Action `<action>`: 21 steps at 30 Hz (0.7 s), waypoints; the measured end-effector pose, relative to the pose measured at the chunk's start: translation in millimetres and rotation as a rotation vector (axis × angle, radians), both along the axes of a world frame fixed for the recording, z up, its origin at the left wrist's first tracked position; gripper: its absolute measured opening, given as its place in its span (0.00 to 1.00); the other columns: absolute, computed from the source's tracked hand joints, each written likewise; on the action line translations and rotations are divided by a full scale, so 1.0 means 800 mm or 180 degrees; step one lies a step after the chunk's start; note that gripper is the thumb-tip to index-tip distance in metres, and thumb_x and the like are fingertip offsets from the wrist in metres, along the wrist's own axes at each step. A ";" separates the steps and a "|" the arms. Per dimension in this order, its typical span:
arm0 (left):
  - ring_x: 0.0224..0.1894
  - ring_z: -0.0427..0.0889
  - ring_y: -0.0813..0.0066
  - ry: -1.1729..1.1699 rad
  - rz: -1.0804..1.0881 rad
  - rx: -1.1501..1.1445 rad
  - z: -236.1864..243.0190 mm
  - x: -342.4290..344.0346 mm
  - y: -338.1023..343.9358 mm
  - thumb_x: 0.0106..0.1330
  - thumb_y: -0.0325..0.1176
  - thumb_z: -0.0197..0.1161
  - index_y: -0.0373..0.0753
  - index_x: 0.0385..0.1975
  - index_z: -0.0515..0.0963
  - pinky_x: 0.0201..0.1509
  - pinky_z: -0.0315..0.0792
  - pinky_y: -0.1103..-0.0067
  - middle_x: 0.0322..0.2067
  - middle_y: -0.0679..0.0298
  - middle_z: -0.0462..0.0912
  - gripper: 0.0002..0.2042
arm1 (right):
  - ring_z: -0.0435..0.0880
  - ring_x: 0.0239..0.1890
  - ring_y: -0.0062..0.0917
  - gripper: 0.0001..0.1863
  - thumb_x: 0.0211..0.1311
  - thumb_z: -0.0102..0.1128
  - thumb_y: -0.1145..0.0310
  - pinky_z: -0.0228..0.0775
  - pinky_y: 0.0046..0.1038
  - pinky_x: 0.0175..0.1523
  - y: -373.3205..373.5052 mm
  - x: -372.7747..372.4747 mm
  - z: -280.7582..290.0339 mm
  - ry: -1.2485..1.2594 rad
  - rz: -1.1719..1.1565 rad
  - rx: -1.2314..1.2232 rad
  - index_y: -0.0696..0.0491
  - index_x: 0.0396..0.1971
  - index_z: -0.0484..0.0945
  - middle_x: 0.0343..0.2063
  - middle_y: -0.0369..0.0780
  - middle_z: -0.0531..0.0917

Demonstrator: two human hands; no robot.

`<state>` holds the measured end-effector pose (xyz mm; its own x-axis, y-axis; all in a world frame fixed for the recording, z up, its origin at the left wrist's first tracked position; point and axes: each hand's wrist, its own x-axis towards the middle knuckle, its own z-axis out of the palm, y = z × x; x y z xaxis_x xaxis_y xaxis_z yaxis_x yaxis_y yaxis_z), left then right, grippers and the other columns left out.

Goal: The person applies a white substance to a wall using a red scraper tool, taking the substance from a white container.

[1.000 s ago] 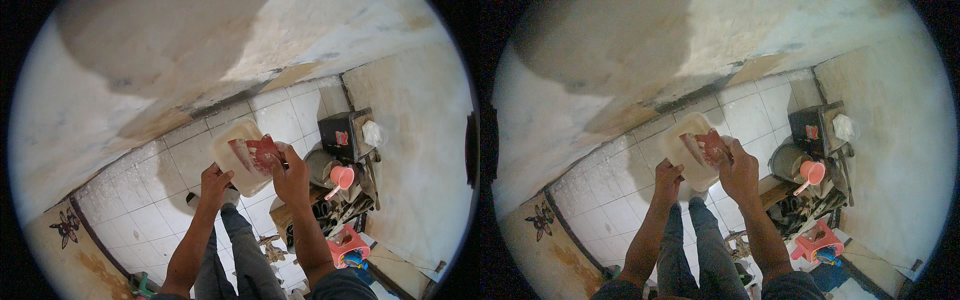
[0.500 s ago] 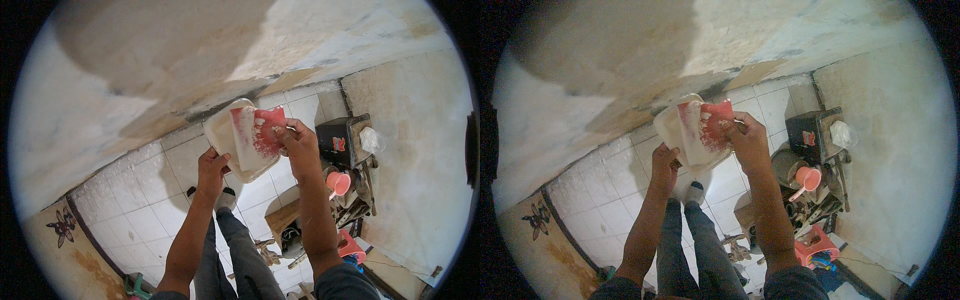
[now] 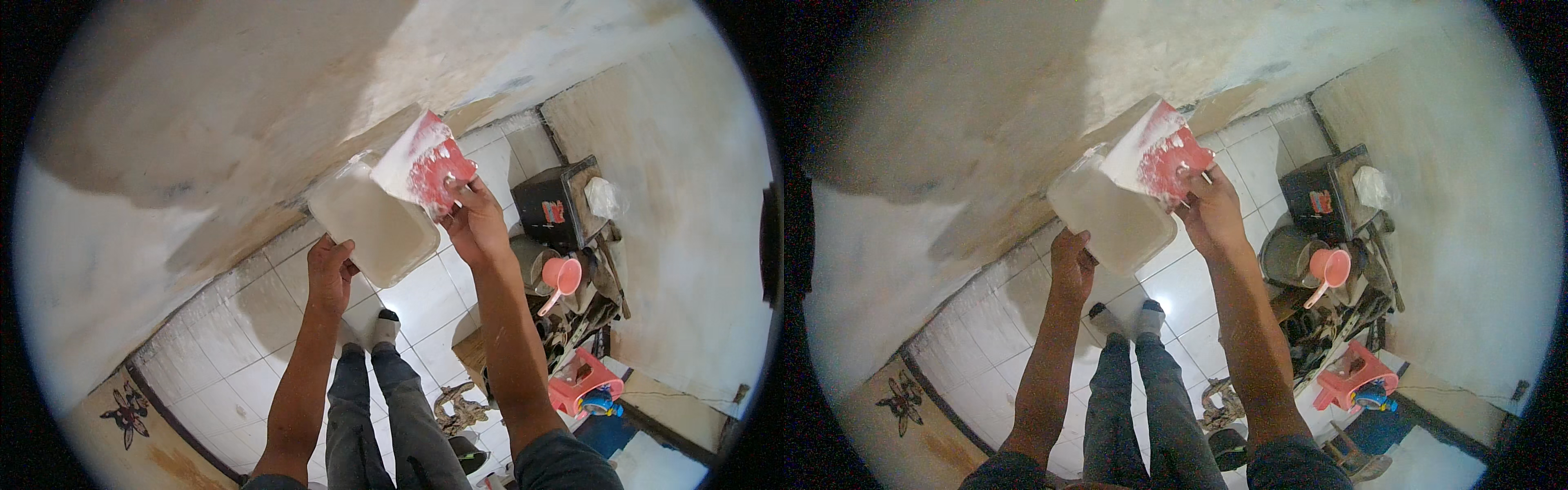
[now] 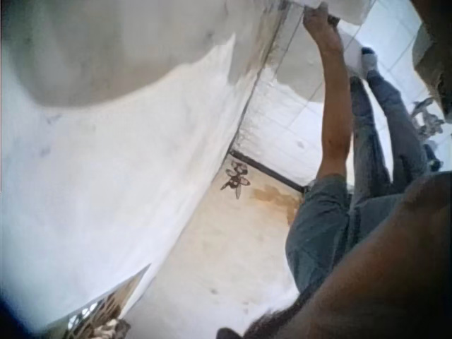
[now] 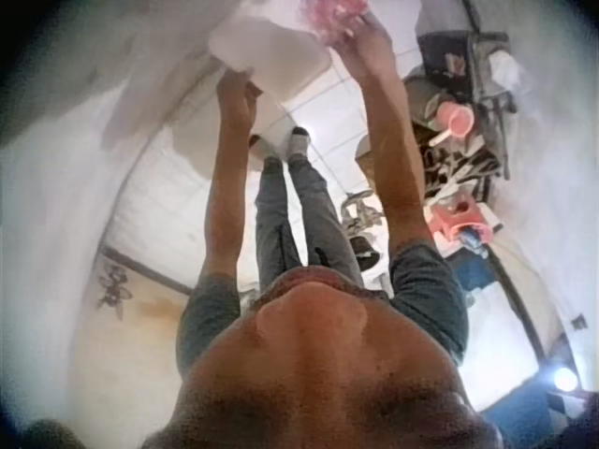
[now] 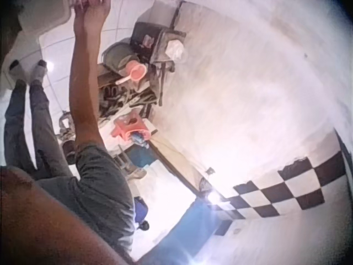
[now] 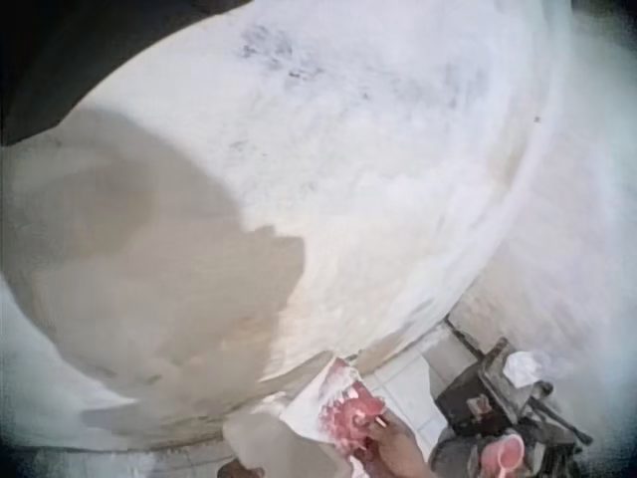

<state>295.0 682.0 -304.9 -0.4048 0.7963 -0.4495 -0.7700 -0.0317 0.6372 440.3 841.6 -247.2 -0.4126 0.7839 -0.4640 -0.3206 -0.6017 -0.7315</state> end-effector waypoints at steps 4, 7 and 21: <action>0.36 0.81 0.74 -0.0007 -0.0124 0.0060 -0.005 -0.010 -0.011 0.57 0.30 0.57 0.33 0.46 0.72 0.42 0.77 0.78 0.38 0.61 0.79 0.16 | 0.78 0.36 0.23 0.13 0.58 0.55 0.76 0.75 0.26 0.38 0.011 -0.027 -0.009 0.0008 -0.0269 -0.0038 0.54 0.44 0.70 0.37 0.37 0.78; 0.36 0.81 0.74 0.0012 -0.0107 0.0001 -0.011 -0.018 -0.022 0.57 0.29 0.56 0.32 0.47 0.71 0.41 0.78 0.77 0.38 0.60 0.79 0.17 | 0.77 0.35 0.23 0.10 0.58 0.53 0.77 0.75 0.26 0.38 0.019 -0.043 -0.012 -0.0104 -0.0467 -0.0074 0.54 0.40 0.70 0.35 0.36 0.77; 0.38 0.82 0.74 -0.0082 -0.0356 -0.0505 0.000 -0.026 -0.091 0.56 0.26 0.55 0.32 0.44 0.73 0.42 0.80 0.75 0.38 0.60 0.80 0.15 | 0.78 0.32 0.24 0.13 0.58 0.50 0.77 0.74 0.30 0.35 0.009 -0.071 -0.001 -0.0133 -0.0786 0.0185 0.53 0.44 0.67 0.34 0.38 0.78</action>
